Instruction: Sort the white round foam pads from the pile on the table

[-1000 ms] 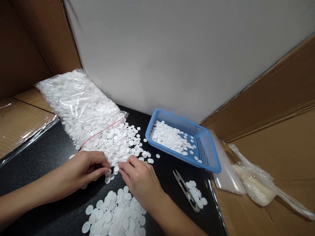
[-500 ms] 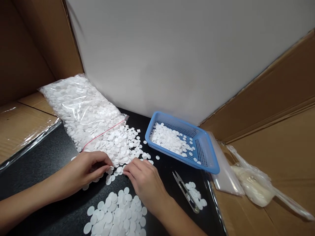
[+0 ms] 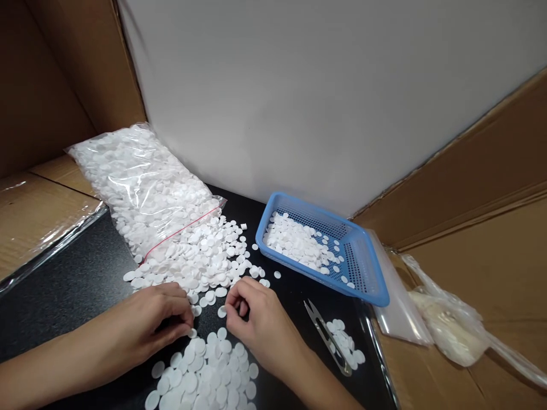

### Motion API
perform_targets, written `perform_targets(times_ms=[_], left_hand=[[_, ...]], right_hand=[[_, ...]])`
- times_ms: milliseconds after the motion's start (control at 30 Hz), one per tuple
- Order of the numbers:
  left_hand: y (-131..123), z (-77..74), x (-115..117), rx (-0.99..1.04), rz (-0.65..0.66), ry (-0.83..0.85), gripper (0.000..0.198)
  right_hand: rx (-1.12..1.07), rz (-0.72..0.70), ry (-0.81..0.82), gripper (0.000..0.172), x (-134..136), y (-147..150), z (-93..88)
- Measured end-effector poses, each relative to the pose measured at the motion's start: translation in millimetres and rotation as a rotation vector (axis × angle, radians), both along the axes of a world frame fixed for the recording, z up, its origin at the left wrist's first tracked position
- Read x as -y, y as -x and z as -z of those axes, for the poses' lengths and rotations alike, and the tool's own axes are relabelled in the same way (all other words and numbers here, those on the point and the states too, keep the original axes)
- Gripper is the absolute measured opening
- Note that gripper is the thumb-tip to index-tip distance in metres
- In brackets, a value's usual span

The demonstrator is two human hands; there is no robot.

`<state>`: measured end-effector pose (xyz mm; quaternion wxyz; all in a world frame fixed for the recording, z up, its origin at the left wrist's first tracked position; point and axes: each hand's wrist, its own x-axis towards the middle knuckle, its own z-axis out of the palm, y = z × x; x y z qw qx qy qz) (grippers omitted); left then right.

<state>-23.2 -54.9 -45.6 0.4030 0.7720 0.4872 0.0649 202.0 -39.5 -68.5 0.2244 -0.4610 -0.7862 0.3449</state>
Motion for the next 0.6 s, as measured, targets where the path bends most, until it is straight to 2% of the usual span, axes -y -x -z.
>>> perform_targets(times_ms=[200,267,367,433,600], left_hand=[[-1,-1.5,0,0.004,-0.028,0.021,0.019],[0,-1.9,0,0.016,-0.045,0.031,0.019],[1,-2.9,2,0.040,-0.094,0.071,0.017],[1,-3.5,3,0.052,-0.120,0.095,0.015],[-2,-1.8,7,0.056,-0.026,0.050,0.014]], right_hand=[[0.016,0.052,0.065,0.021,0,-4,-8.3],[0.053,0.001,0.064,0.023,2,-5,-12.3],[0.074,-0.174,0.150,0.022,5,-7,-16.9],[0.070,-0.228,0.187,0.019,6,-8,-17.0],[0.086,-0.042,-0.025,0.021,1,-8,-5.8]])
